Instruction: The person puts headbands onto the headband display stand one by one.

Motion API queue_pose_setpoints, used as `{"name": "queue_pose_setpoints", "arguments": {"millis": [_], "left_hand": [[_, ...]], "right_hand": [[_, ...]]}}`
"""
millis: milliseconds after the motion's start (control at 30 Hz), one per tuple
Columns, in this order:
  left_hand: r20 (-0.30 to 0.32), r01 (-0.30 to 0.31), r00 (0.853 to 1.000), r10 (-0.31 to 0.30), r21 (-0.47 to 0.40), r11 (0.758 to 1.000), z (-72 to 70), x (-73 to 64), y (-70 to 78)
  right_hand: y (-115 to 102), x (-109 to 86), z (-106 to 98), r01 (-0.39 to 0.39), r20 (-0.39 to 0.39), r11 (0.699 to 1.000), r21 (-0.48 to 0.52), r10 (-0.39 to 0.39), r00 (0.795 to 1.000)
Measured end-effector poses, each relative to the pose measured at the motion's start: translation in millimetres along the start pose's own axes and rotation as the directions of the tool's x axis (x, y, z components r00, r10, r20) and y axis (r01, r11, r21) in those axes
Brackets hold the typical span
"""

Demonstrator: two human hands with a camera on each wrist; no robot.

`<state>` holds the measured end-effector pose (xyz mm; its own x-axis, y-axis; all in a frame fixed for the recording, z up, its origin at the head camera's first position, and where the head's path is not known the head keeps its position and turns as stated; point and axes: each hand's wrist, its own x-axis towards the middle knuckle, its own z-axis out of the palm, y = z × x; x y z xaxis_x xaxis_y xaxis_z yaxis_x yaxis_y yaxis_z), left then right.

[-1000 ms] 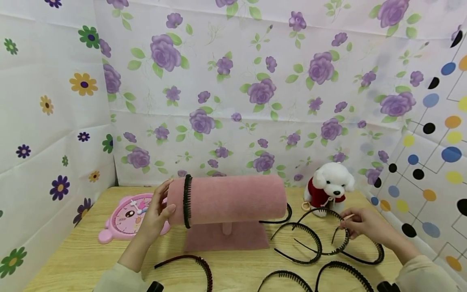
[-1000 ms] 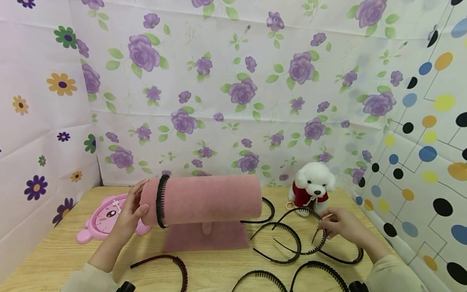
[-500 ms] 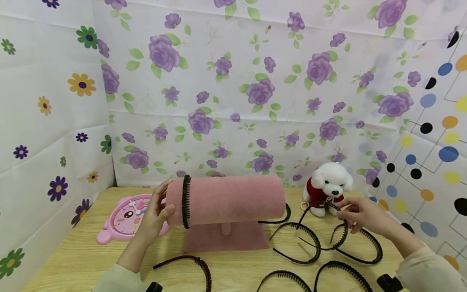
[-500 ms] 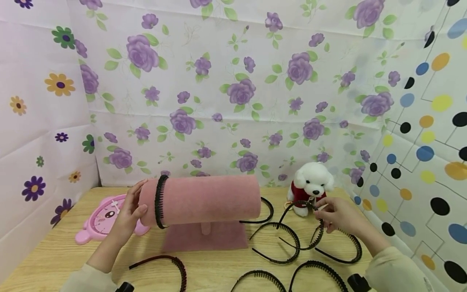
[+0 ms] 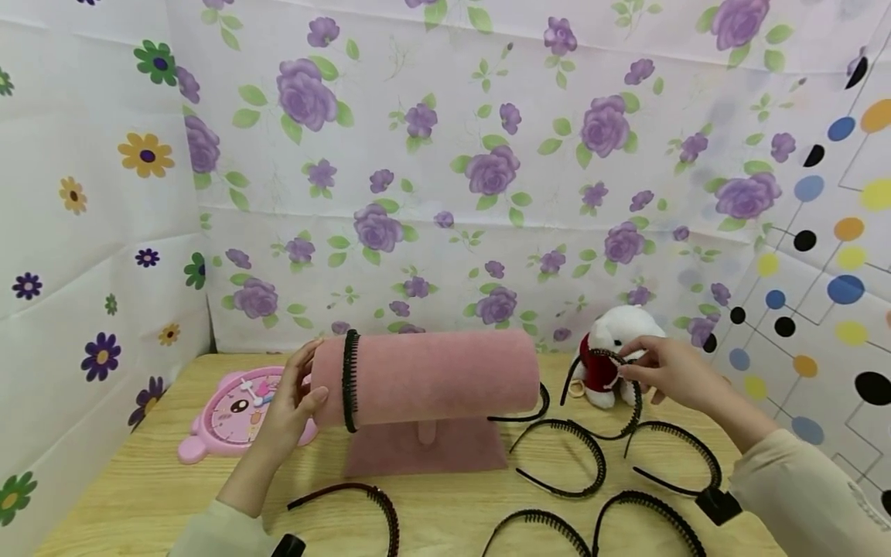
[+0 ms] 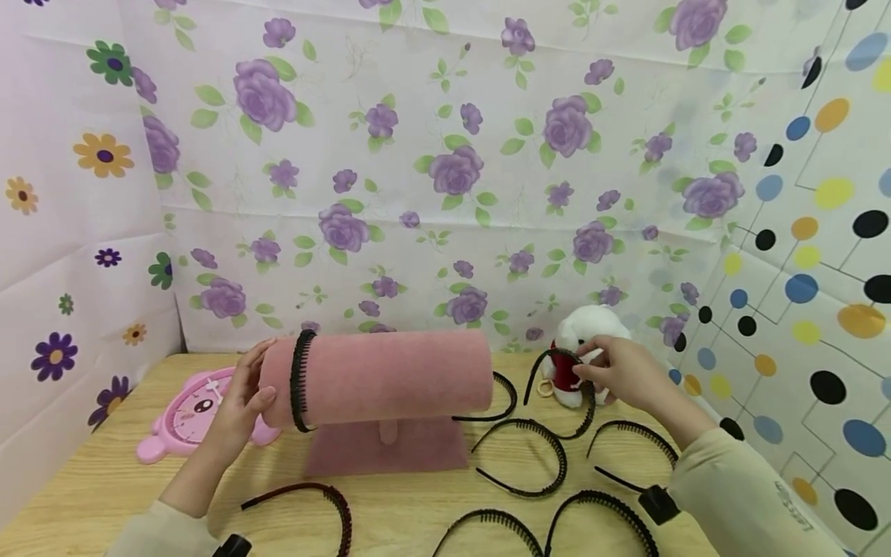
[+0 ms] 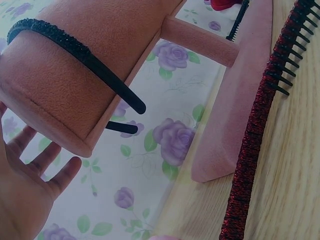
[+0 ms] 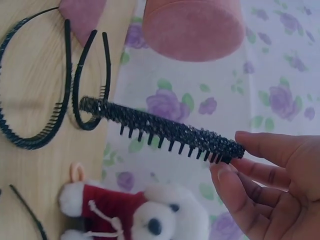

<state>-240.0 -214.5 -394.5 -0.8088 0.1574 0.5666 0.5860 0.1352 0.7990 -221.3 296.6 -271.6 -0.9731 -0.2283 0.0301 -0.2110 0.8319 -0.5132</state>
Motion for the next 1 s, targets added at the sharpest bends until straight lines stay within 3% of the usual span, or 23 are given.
{"name": "queue_pose_setpoints", "arguments": {"millis": [267, 467, 700, 1000], "left_hand": [[-0.006, 0.002, 1.0, -0.003, -0.025, 1.0, -2.0, -0.2, -1.7], [0.001, 0.009, 1.0, -0.009, -0.032, 0.999, -2.5, -0.3, -2.2], [-0.006, -0.006, 1.0, 0.006, -0.036, 0.999, -0.2, 0.6, -2.7], [-0.006, 0.001, 1.0, -0.001, -0.02, 1.0, 0.7, 0.8, -0.9]], "right_hand": [[-31.3, 18.8, 0.5, 0.017, -0.052, 0.991, -0.13, -0.024, 0.998], [-44.1, 27.5, 9.2, 0.056, -0.08, 0.991, -0.12, -0.066, 0.995], [-54.0, 33.4, 17.8, 0.076, -0.14, 0.979, -0.19, -0.103, 0.985], [-71.0, 40.2, 23.6, 0.104, -0.16, 0.966, -0.236, -0.144, 0.976]]}}
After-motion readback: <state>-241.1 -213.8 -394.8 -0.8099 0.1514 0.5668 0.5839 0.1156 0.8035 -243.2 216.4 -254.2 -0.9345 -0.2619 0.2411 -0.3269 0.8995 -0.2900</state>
